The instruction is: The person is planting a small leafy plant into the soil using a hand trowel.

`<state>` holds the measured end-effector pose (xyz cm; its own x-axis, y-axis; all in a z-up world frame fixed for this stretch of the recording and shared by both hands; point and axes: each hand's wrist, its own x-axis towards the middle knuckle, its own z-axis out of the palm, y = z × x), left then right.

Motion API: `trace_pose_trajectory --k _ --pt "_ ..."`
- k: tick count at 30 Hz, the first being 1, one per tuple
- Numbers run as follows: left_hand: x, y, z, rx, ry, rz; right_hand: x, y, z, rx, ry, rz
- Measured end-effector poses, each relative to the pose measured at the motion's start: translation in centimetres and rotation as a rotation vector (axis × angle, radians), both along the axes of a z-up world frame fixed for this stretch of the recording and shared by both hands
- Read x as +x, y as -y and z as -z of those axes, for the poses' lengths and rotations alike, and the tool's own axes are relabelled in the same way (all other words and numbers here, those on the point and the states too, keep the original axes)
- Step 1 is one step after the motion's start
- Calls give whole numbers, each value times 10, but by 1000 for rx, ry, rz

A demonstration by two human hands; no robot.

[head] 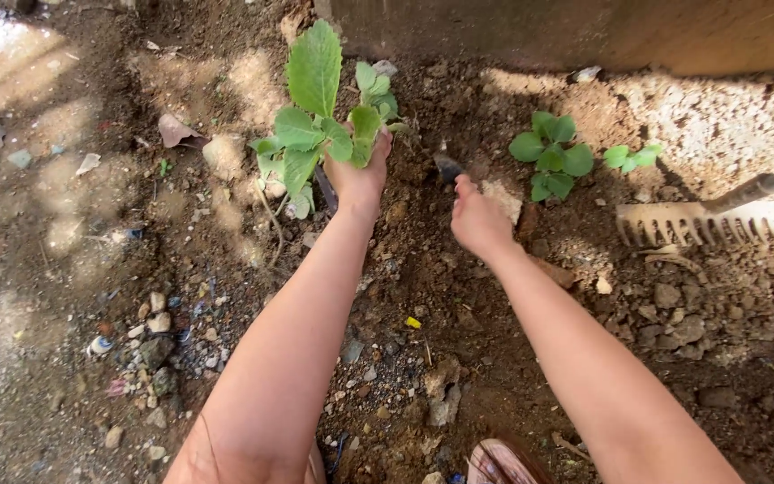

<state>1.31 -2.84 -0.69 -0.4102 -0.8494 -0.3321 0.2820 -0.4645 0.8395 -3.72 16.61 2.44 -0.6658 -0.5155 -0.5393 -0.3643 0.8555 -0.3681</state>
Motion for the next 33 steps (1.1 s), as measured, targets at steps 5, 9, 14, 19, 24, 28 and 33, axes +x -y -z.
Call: trace_pose_trajectory --k 5,9,14,19,24,28,33 --pt "3 -8 4 -62 71 93 -4 -14 -13 -7 39 -38" --pt "-7 -6 13 358 -364 -42 -37 -24 -63 112 186 -148" --pt "-3 -15 22 74 3 45 -54 -18 -58 121 -17 -87" --pt "-11 4 53 458 -422 -109 -25 1 -28 149 -131 -220" --pt "-19 7 42 536 -425 -155 6 6 19 154 -298 -231" --pt "-22 16 45 552 -414 -157 -17 43 -16 234 -167 -219" --pt "-11 11 9 -495 708 248 -88 82 -36 300 -132 -378"
